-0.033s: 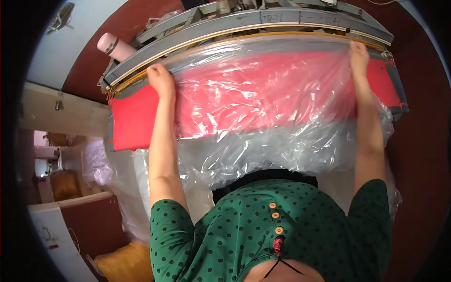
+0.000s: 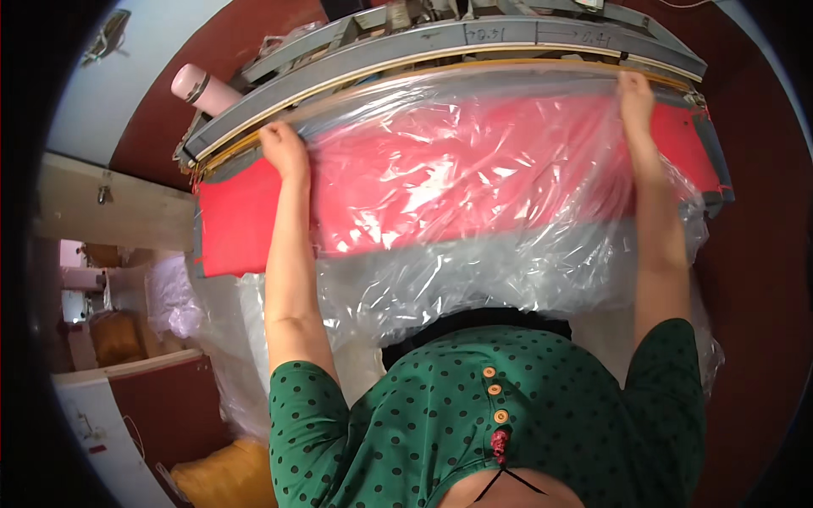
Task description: The person wraps a red cushion in plastic film by pulling, smoothing, and tucking the transparent plastic sheet over the cushion by hand.
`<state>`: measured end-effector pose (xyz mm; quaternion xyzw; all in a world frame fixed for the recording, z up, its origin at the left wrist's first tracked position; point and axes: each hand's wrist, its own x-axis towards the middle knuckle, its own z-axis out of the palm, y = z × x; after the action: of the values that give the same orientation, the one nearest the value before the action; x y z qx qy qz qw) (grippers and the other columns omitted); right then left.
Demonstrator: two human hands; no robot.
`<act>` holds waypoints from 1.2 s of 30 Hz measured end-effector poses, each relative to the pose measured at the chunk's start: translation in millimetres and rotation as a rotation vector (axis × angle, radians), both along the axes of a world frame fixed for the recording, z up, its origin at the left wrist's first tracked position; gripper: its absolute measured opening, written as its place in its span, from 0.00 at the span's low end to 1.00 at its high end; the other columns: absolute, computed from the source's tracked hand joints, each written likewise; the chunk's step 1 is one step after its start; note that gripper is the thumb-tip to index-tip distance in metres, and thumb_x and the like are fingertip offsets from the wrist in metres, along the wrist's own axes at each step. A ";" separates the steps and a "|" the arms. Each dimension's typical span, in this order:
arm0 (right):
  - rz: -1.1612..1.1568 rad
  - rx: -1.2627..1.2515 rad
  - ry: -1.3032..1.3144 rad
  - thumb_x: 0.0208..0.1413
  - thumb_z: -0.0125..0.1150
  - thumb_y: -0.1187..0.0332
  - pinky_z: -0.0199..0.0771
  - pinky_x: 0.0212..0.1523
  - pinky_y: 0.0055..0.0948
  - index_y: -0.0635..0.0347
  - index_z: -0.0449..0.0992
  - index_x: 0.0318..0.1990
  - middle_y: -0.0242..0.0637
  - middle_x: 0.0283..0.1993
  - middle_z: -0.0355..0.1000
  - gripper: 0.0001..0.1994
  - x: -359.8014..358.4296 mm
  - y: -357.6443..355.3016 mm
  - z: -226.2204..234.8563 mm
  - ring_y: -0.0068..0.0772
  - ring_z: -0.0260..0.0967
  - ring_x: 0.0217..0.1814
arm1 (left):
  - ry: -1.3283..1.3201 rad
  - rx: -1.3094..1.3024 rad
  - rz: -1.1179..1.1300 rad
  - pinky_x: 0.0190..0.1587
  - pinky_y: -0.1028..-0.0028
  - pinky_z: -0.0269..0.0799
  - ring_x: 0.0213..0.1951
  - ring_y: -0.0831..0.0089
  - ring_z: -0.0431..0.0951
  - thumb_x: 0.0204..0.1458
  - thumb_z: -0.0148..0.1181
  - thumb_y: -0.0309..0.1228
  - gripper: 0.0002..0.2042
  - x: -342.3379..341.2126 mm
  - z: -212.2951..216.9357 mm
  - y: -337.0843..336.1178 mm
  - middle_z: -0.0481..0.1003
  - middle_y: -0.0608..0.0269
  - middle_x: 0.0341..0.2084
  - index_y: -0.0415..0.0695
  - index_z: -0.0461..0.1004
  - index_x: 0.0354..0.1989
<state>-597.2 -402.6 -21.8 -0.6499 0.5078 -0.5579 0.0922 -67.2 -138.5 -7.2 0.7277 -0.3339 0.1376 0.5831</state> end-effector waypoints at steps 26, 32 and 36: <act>0.209 -0.167 -0.024 0.48 0.59 0.67 0.55 0.23 0.16 0.67 0.70 0.21 0.27 0.19 0.65 0.12 19.4 89.3 43.3 0.12 0.54 0.22 | -0.334 0.431 -0.103 0.40 0.62 0.64 0.35 0.52 0.70 0.48 0.47 0.31 0.10 16.2 -5.0 58.3 0.72 0.46 0.29 0.37 0.72 0.27; 0.041 0.472 0.878 0.46 0.57 0.57 0.58 0.20 0.35 0.67 0.68 0.16 0.47 0.14 0.62 0.20 -99.7 194.4 48.9 0.39 0.60 0.16 | 0.401 0.154 -0.595 0.24 0.83 0.60 0.21 0.86 0.64 0.46 0.56 0.26 0.05 -70.3 33.1 55.5 0.67 0.72 0.16 0.42 0.69 0.21; -0.033 0.345 1.114 0.44 0.59 0.63 0.65 0.27 0.34 0.63 0.73 0.27 0.45 0.24 0.68 0.11 -90.1 217.4 96.3 0.42 0.68 0.28 | 0.412 0.162 -0.756 0.24 0.85 0.59 0.21 0.88 0.62 0.45 0.59 0.25 0.09 -126.5 58.7 61.8 0.65 0.74 0.15 0.43 0.65 0.18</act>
<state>-687.3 -185.3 74.5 -0.8129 0.5733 -0.0429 -0.0930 -193.8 -76.7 51.5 0.6100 -0.4633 -0.2603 0.5879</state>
